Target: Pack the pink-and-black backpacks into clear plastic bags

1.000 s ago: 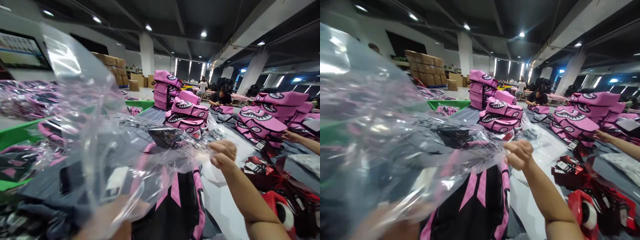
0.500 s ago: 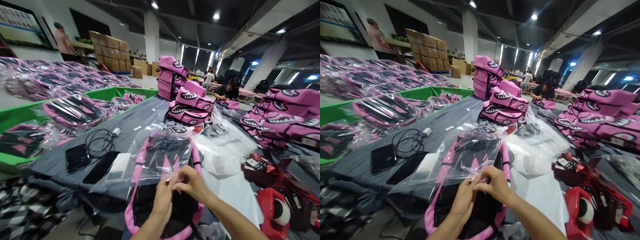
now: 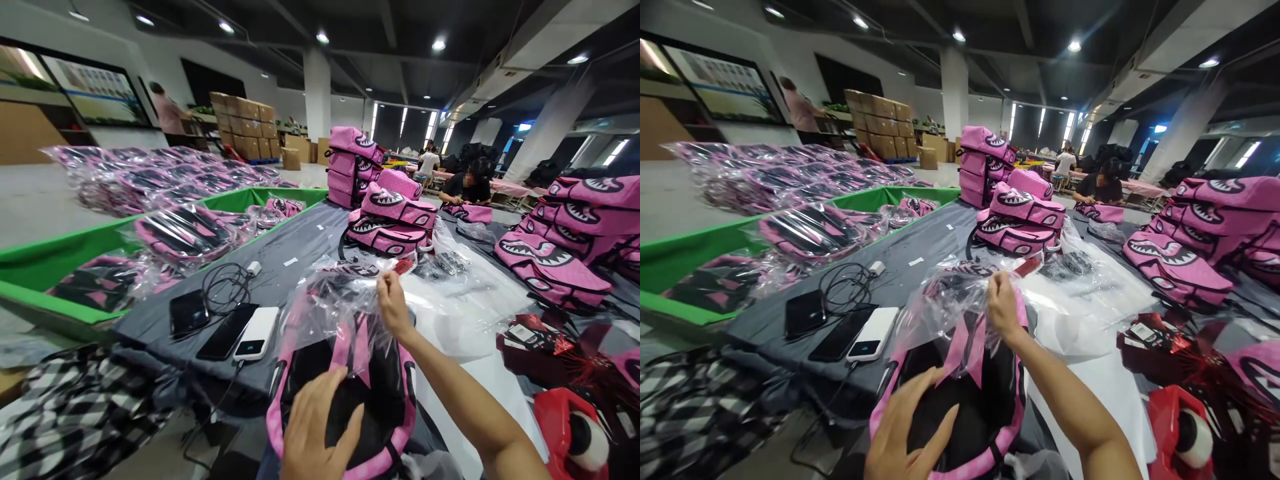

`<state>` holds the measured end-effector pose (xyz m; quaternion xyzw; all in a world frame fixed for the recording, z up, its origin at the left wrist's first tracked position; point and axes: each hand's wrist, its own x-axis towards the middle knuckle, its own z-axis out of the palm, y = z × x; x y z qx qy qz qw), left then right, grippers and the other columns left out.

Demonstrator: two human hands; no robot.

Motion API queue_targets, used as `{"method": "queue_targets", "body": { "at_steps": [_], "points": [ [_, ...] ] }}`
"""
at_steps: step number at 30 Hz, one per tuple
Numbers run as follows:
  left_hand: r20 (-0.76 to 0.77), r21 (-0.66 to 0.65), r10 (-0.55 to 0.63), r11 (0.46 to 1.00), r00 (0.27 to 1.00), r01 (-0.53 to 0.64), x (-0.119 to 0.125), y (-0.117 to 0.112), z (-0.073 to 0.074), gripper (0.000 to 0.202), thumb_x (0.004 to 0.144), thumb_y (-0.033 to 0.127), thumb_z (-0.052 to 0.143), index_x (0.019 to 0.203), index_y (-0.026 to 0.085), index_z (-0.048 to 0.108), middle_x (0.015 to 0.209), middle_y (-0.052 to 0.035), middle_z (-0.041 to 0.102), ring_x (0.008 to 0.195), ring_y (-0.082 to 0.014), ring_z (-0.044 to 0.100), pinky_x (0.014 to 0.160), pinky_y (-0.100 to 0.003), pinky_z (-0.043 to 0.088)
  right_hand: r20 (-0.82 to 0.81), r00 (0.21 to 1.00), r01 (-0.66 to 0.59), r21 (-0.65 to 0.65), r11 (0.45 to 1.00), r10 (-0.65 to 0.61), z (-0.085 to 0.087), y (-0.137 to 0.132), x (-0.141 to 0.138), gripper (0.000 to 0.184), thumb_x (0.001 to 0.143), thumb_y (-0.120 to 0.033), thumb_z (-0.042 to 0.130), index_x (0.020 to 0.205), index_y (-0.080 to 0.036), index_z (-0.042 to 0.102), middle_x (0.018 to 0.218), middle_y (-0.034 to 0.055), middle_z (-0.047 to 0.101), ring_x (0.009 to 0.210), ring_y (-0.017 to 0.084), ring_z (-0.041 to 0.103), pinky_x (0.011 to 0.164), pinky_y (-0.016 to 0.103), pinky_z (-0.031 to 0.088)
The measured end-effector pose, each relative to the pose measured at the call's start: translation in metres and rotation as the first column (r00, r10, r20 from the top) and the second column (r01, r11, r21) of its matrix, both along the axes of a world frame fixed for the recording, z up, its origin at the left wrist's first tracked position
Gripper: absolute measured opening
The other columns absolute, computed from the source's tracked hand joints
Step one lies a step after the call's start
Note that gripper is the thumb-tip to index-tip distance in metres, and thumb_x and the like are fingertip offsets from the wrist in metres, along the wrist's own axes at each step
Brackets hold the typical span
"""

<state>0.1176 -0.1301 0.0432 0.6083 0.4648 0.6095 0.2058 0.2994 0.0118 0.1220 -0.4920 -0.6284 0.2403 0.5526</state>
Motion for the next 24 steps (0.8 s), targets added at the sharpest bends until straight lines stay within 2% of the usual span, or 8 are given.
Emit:
{"method": "queue_targets", "body": {
  "at_steps": [1,3,5,7,11,14,21,24],
  "points": [
    [-0.123,0.177,0.082,0.982,0.989,-0.060,-0.002,0.001,0.013,0.058,0.078,0.031,0.083,0.133,0.032,0.063,0.126,-0.0077,0.071,0.119,-0.0329,0.064,0.109,-0.047,0.045,0.134,0.989,-0.068,0.106,0.992,0.054,0.002,-0.011,-0.007,0.017,0.098,-0.038,0.041,0.087,-0.024,0.044,0.069,-0.0052,0.044,0.058,0.012,0.044,0.057,0.024,0.038],
    [-0.331,0.361,0.209,0.929,0.920,-0.081,-0.005,0.013,0.039,0.059,0.087,0.027,0.073,0.143,0.028,0.054,0.132,-0.0102,0.068,0.126,-0.0327,0.059,0.117,-0.051,0.036,0.373,0.912,-0.266,0.222,0.938,0.171,0.007,-0.038,-0.017,0.012,0.099,-0.029,0.041,0.090,-0.024,0.048,0.069,-0.0051,0.046,0.057,0.012,0.044,0.057,0.024,0.037],
    [-0.504,0.351,0.152,0.936,0.850,0.041,-0.011,0.031,0.057,0.044,0.095,0.025,0.057,0.139,0.024,0.055,0.118,-0.0090,0.072,0.111,-0.0292,0.065,0.116,-0.052,0.034,0.580,0.788,-0.432,0.282,0.856,0.207,0.011,-0.064,-0.021,0.012,0.100,-0.022,0.040,0.094,-0.023,0.050,0.068,-0.0047,0.049,0.055,0.012,0.045,0.055,0.025,0.035],
    [-0.602,0.287,0.068,0.948,0.796,0.136,-0.019,0.045,0.061,0.029,0.099,0.025,0.047,0.121,0.024,0.064,0.097,-0.0045,0.074,0.089,-0.0247,0.067,0.110,-0.050,0.038,0.697,0.710,-0.468,0.362,0.806,0.099,0.014,-0.084,-0.017,0.011,0.101,-0.022,0.041,0.098,-0.023,0.052,0.069,-0.0034,0.054,0.056,0.012,0.047,0.054,0.026,0.034],
    [-0.608,0.292,0.183,0.956,0.773,0.004,-0.047,0.044,0.039,0.023,0.100,0.023,0.044,0.101,0.024,0.067,0.088,-0.0027,0.073,0.081,-0.0216,0.066,0.105,-0.045,0.039,0.791,0.570,-0.355,0.481,0.802,-0.222,0.006,-0.106,0.008,0.013,0.098,-0.018,0.043,0.101,-0.020,0.055,0.070,-0.0004,0.056,0.056,0.015,0.050,0.049,0.028,0.030],
    [-0.615,0.364,0.362,0.918,0.701,-0.156,-0.076,0.031,0.021,0.023,0.101,0.025,0.045,0.104,0.021,0.068,0.092,-0.0052,0.075,0.086,-0.0245,0.066,0.105,-0.048,0.036,0.810,0.506,-0.271,0.474,0.838,-0.295,-0.010,-0.121,0.029,0.027,0.094,-0.004,0.035,0.094,-0.022,0.055,0.068,-0.0007,0.053,0.051,0.015,0.047,0.047,0.028,0.031],
    [-0.637,0.459,0.512,0.852,0.575,-0.250,-0.114,0.005,0.000,0.020,0.100,0.024,0.047,0.101,0.022,0.067,0.087,-0.0053,0.074,0.081,-0.0243,0.065,0.105,-0.049,0.036,0.649,0.593,0.115,0.518,0.848,-0.477,-0.028,-0.151,0.066,0.022,0.093,-0.008,0.045,0.094,-0.025,0.058,0.077,0.0016,0.057,0.054,0.015,0.054,0.045,0.025,0.040],
    [-0.615,0.425,0.573,0.820,0.542,-0.384,-0.121,0.006,-0.008,0.020,0.098,0.027,0.049,0.099,0.021,0.068,0.084,-0.0071,0.072,0.080,-0.0251,0.064,0.102,-0.048,0.039,0.516,0.721,0.283,0.390,0.876,-0.462,-0.031,-0.159,0.085,0.010,0.095,-0.024,0.052,0.090,-0.027,0.061,0.081,0.0043,0.059,0.061,0.020,0.060,0.047,0.029,0.050]
  ]
}}
